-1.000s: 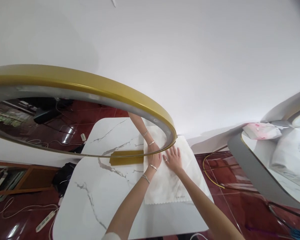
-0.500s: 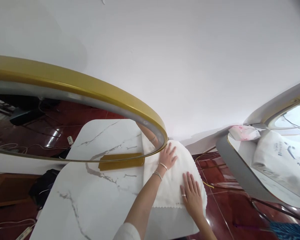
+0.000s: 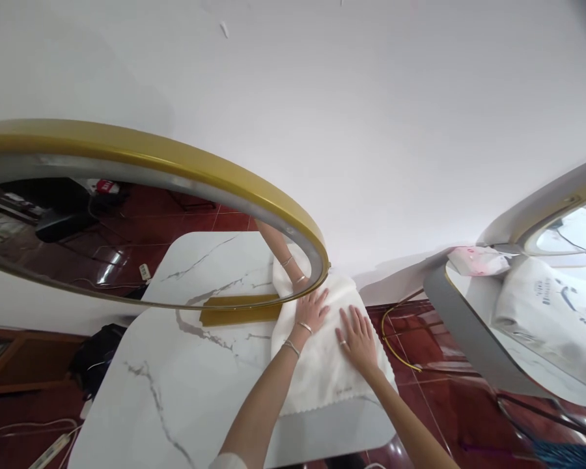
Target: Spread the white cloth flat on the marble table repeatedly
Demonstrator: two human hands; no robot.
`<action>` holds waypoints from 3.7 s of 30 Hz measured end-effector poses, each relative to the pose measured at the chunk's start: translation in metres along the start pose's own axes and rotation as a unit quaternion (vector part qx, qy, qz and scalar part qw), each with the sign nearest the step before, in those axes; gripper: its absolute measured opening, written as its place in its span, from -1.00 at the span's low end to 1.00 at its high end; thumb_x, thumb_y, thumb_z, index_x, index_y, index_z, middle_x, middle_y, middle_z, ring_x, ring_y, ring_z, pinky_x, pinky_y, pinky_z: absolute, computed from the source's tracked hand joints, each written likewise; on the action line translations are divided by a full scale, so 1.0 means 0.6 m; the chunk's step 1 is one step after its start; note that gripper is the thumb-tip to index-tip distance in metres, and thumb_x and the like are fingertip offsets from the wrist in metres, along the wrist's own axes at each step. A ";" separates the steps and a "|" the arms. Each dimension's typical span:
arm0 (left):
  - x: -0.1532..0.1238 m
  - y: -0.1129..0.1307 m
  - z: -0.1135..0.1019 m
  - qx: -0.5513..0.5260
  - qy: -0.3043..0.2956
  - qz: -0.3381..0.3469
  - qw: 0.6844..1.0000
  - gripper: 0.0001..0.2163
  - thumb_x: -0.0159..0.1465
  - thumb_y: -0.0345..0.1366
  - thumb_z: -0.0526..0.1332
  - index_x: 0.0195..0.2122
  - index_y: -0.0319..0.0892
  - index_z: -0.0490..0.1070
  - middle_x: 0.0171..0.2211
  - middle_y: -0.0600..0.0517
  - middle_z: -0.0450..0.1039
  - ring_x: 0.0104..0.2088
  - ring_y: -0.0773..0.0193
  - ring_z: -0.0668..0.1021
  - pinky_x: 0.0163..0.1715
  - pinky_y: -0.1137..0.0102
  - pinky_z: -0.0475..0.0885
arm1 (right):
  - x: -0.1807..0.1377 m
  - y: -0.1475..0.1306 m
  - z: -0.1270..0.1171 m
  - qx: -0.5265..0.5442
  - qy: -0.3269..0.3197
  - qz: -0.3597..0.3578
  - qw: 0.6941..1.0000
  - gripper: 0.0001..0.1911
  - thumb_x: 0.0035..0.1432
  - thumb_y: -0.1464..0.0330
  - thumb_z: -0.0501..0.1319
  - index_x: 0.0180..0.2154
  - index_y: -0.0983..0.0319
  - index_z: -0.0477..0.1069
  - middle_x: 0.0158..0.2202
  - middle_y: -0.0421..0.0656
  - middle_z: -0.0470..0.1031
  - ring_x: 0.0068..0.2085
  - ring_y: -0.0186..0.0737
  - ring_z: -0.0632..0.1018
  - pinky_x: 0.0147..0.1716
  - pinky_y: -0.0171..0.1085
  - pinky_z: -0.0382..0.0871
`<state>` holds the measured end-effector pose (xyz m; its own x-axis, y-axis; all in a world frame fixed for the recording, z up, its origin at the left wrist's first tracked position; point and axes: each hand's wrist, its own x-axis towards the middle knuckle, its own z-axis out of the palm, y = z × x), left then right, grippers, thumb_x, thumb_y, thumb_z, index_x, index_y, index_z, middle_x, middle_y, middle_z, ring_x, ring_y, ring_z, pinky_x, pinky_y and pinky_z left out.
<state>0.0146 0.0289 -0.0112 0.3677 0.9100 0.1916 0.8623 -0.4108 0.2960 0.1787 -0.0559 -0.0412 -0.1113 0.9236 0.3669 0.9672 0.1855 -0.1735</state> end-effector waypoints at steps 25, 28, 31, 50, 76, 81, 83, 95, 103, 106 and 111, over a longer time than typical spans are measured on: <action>-0.315 0.096 -0.022 0.003 0.079 -0.138 0.987 -0.50 0.28 -0.25 0.10 0.26 0.09 0.11 0.35 0.00 -0.11 0.30 0.00 0.07 0.23 0.04 0.08 | -0.185 -0.024 -0.051 -0.002 -0.004 0.005 1.000 -0.36 0.31 0.09 -0.23 0.34 0.11 -0.28 0.37 -0.09 -0.14 0.32 -0.02 0.03 0.20 0.04 -0.01; -0.294 0.085 -0.016 -0.023 0.134 -0.252 0.958 -0.54 0.25 -0.21 0.13 0.20 0.04 0.22 0.32 -0.05 -0.02 0.29 -0.11 0.09 0.19 -0.06 0.08 | -0.188 -0.023 -0.053 -0.006 -0.001 0.017 1.000 -0.35 0.30 0.07 -0.25 0.34 0.12 -0.27 0.36 -0.09 -0.13 0.32 -0.03 0.03 0.20 0.06 -0.02; -0.252 0.051 -0.034 -0.079 0.198 -0.388 0.897 -0.68 0.22 -0.30 0.13 0.01 -0.12 0.40 0.03 -0.16 0.36 0.07 -0.08 0.40 0.01 -0.02 0.34 | -0.192 -0.024 -0.054 -0.010 -0.002 0.028 1.000 -0.35 0.30 0.07 -0.26 0.34 0.12 -0.28 0.36 -0.10 -0.13 0.33 -0.05 0.03 0.21 0.06 -0.02; -0.269 0.054 0.011 0.072 0.061 -0.200 0.975 -0.48 0.28 -0.12 0.09 0.27 0.11 0.07 0.35 0.05 -0.10 0.32 0.03 0.05 0.25 0.09 0.05 | -0.188 -0.034 -0.053 -0.001 -0.020 0.044 0.999 -0.36 0.29 0.07 -0.32 0.34 0.14 -0.22 0.37 -0.10 -0.17 0.34 -0.07 -0.04 0.22 0.07 -0.07; -0.462 -0.328 -0.161 0.079 0.075 -0.235 0.966 -0.55 0.29 -0.19 0.07 0.23 0.05 0.18 0.33 -0.02 0.00 0.31 0.09 0.08 0.23 0.07 0.08 | -0.137 -0.481 0.036 -0.005 -0.012 -0.010 1.000 -0.29 0.27 0.19 -0.03 0.34 0.05 -0.34 0.38 -0.06 -0.30 0.34 0.09 -0.06 0.20 0.09 -0.02; -0.541 -0.417 -0.217 0.110 0.074 -0.295 0.946 -0.56 0.30 -0.21 0.02 0.22 -0.01 0.21 0.32 -0.05 0.01 0.31 0.07 0.08 0.23 0.07 0.06 | -0.133 -0.614 0.062 0.027 -0.027 -0.037 0.999 -0.29 0.27 0.21 -0.02 0.34 0.06 -0.32 0.37 -0.06 -0.20 0.33 0.09 -0.03 0.21 0.09 -0.06; -0.550 -0.425 -0.223 0.113 0.076 -0.311 0.941 -0.56 0.30 -0.22 0.01 0.22 -0.03 0.21 0.32 -0.05 0.00 0.31 0.05 0.07 0.24 0.06 0.04 | -0.133 -0.635 0.067 0.028 -0.023 -0.037 0.999 -0.29 0.27 0.21 -0.02 0.34 0.07 -0.32 0.37 -0.05 -0.18 0.33 0.08 -0.02 0.21 0.09 -0.06; -0.498 -0.342 -0.183 0.053 0.070 -0.253 0.964 -0.53 0.30 -0.23 0.01 0.26 0.00 0.13 0.34 -0.03 -0.06 0.33 0.05 0.02 0.26 0.05 0.01 | -0.177 -0.536 0.056 -0.008 -0.017 0.015 1.000 -0.38 0.29 0.12 -0.08 0.33 0.04 -0.16 0.37 -0.09 -0.13 0.32 -0.01 0.04 0.21 0.06 -0.01; -0.535 -0.402 -0.207 0.054 0.076 -0.250 0.964 -0.54 0.31 -0.19 0.03 0.25 0.07 0.13 0.34 0.03 -0.04 0.33 0.11 0.04 0.27 0.09 0.00 | -0.108 -0.579 0.073 0.022 0.014 -0.028 0.999 -0.29 0.29 0.12 -0.06 0.34 0.18 -0.30 0.34 -0.02 -0.05 0.31 0.02 0.08 0.18 -0.01 0.10; -0.543 -0.432 -0.219 0.058 0.071 -0.268 0.959 -0.53 0.30 -0.19 0.04 0.25 0.08 0.13 0.34 0.05 -0.05 0.33 0.11 0.04 0.27 0.09 -0.01 | -0.080 -0.612 0.080 0.037 -0.022 -0.109 0.993 -0.31 0.31 0.23 -0.09 0.34 0.19 -0.37 0.36 -0.06 -0.13 0.33 -0.06 0.01 0.24 -0.03 -0.02; -0.515 -0.479 -0.236 0.064 0.071 -0.282 0.954 -0.53 0.29 -0.19 0.04 0.25 0.06 0.14 0.35 0.03 -0.07 0.33 0.10 0.02 0.27 0.08 -0.04 | -0.024 -0.646 0.098 0.050 -0.032 -0.125 0.990 -0.30 0.30 0.26 -0.11 0.34 0.24 -0.43 0.37 -0.06 -0.18 0.35 -0.06 -0.06 0.25 0.00 -0.05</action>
<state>-0.3962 -0.1422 -0.0227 -0.2117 0.9635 0.1637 0.9481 0.1618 0.2739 -0.2079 -0.1210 -0.0332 -0.3616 0.8632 0.3522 0.8807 0.4403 -0.1749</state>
